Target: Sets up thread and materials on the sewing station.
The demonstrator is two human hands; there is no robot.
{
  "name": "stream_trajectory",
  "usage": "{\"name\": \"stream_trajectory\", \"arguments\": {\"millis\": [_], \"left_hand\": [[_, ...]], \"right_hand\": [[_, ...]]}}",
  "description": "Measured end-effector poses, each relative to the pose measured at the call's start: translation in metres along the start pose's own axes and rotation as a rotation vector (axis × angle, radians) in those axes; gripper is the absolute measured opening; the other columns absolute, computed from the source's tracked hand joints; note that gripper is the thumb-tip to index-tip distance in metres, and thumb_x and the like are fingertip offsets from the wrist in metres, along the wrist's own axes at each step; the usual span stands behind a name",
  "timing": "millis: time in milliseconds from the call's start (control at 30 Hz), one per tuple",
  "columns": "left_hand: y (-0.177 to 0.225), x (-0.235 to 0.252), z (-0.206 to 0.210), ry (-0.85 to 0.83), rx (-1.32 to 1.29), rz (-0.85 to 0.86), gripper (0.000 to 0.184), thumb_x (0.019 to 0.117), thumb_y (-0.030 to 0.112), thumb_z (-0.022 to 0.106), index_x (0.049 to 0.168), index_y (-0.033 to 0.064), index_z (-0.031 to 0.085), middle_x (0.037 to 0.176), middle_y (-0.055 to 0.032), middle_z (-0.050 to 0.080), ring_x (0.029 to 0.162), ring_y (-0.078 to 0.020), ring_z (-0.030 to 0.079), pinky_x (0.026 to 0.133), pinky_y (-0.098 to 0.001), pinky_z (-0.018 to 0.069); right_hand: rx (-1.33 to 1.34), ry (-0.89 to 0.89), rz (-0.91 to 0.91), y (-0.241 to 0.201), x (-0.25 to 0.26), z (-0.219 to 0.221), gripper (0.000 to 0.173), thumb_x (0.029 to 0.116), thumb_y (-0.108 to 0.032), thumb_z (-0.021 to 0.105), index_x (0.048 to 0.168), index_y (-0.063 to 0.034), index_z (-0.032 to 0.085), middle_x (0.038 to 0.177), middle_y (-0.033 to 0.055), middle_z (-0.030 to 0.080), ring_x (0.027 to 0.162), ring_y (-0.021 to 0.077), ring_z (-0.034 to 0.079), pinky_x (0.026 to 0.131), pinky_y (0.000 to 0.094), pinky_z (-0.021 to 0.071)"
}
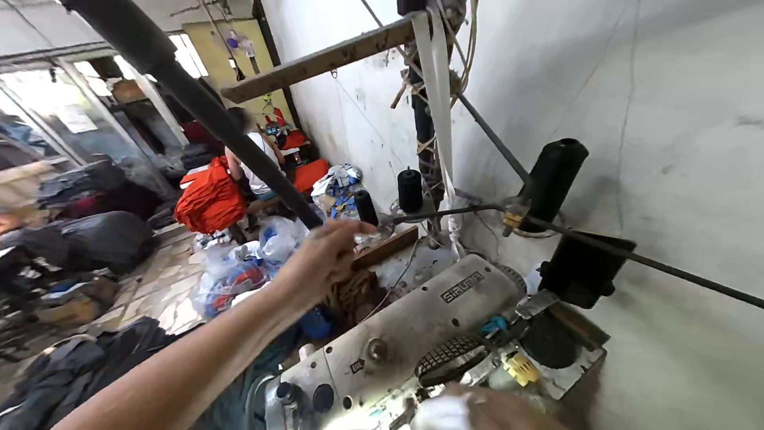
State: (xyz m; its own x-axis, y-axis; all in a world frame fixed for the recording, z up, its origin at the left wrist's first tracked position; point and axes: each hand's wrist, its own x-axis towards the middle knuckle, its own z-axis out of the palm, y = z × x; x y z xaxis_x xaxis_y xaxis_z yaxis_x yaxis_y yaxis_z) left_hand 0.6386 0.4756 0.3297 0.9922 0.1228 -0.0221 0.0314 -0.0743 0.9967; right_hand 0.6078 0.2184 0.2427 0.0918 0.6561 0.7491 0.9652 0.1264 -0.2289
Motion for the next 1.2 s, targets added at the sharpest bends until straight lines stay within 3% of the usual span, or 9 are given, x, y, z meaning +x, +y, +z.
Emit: {"name": "stream_trajectory", "arguments": {"millis": [133,267,367,433,500,600,967,1100,1200], "left_hand": [[0.002,0.053,-0.04,0.099,0.67,0.124,0.028,0.1088,0.02,0.05,0.106,0.0055,0.074,0.067,0.0016,0.051,0.052,-0.0039,0.04,0.05,-0.0215,0.0348],[0.016,0.12,-0.018,-0.221,1.188,0.252,0.031,0.1071,0.019,0.054,0.108,-0.0039,0.074,0.104,-0.023,0.072,0.103,-0.0362,0.066,0.095,-0.057,0.0469],[0.03,0.17,0.012,-0.316,1.202,0.388,0.033,0.1074,0.02,0.053,0.112,-0.0052,0.073,0.109,-0.0253,0.071,0.108,-0.0382,0.066,0.099,-0.057,0.0454],[0.044,0.186,0.032,-0.323,1.038,0.514,0.031,0.1076,0.019,0.052,0.117,-0.0026,0.073,0.112,-0.0197,0.072,0.105,-0.0285,0.067,0.097,-0.048,0.0489],[0.058,0.195,0.048,-0.308,0.807,0.64,0.03,0.1086,0.02,0.049,0.115,0.0027,0.072,0.092,-0.0045,0.069,0.07,-0.0063,0.055,0.065,-0.0255,0.0451],[0.075,0.202,0.052,-0.377,0.432,0.634,0.025,0.1075,0.015,0.049,0.113,-0.0021,0.067,0.067,0.006,0.048,0.05,0.0016,0.037,0.046,-0.016,0.0314],[0.06,0.21,0.02,-0.319,0.298,0.616,0.023,0.1048,0.012,0.051,0.106,0.003,0.072,0.062,0.0086,0.05,0.047,0.0023,0.038,0.045,-0.0149,0.0335],[0.046,0.224,0.002,-0.089,1.158,0.23,0.027,0.1006,0.018,0.064,0.116,-0.002,0.073,0.11,-0.0235,0.071,0.104,-0.0392,0.067,0.093,-0.0616,0.0499],[0.053,0.21,0.014,0.138,1.057,0.356,0.03,0.1008,0.013,0.059,0.124,-0.0027,0.069,0.124,-0.0264,0.067,0.121,-0.0433,0.062,0.104,-0.0642,0.0438]], "right_hand": [[-0.386,-0.026,0.192,0.002,-0.001,-0.09,0.033,0.1055,-0.027,0.058,0.129,-0.0043,0.063,0.114,0.0199,0.07,0.106,0.026,0.067,0.095,0.0332,0.052],[-0.773,-0.018,0.069,0.067,0.063,-0.155,0.029,0.1013,-0.021,0.054,0.113,-0.0041,0.074,0.093,0.0156,0.069,0.074,0.0274,0.067,0.062,0.0398,0.0557],[-0.67,-0.218,0.22,0.116,0.133,-0.169,0.026,0.1005,0.0,0.055,0.122,0.0001,0.07,0.104,0.0238,0.066,0.082,0.0366,0.066,0.076,0.0526,0.0544],[-0.576,-0.301,0.443,0.136,0.171,-0.168,0.04,0.1017,0.005,0.05,0.14,-0.0011,0.058,0.122,0.0273,0.06,0.091,0.0368,0.065,0.084,0.0526,0.0524],[-0.426,-0.302,0.595,0.156,0.191,-0.164,0.057,0.1009,0.007,0.048,0.155,-0.0085,0.042,0.132,0.0237,0.056,0.083,0.0285,0.065,0.074,0.045,0.0561],[-0.179,-0.288,0.744,0.181,0.202,-0.156,0.073,0.0979,0.009,0.053,0.162,-0.0122,0.027,0.117,0.0208,0.062,0.07,0.0205,0.062,0.062,0.0352,0.0548],[0.042,0.031,0.871,0.195,0.185,-0.167,0.009,0.0998,-0.008,0.064,0.098,0.0003,0.069,0.076,0.0052,0.066,0.057,0.0091,0.065,0.06,0.025,0.0601],[-0.559,-0.092,0.541,0.197,0.182,-0.174,0.012,0.1003,-0.013,0.065,0.1,-0.0049,0.075,0.093,0.0122,0.071,0.085,0.0226,0.069,0.08,0.0448,0.0556],[-0.804,-0.188,0.263,0.209,0.185,-0.181,0.013,0.0973,-0.01,0.067,0.099,-0.0003,0.076,0.111,0.0307,0.062,0.115,0.05,0.057,0.091,0.0629,0.0478]]}}
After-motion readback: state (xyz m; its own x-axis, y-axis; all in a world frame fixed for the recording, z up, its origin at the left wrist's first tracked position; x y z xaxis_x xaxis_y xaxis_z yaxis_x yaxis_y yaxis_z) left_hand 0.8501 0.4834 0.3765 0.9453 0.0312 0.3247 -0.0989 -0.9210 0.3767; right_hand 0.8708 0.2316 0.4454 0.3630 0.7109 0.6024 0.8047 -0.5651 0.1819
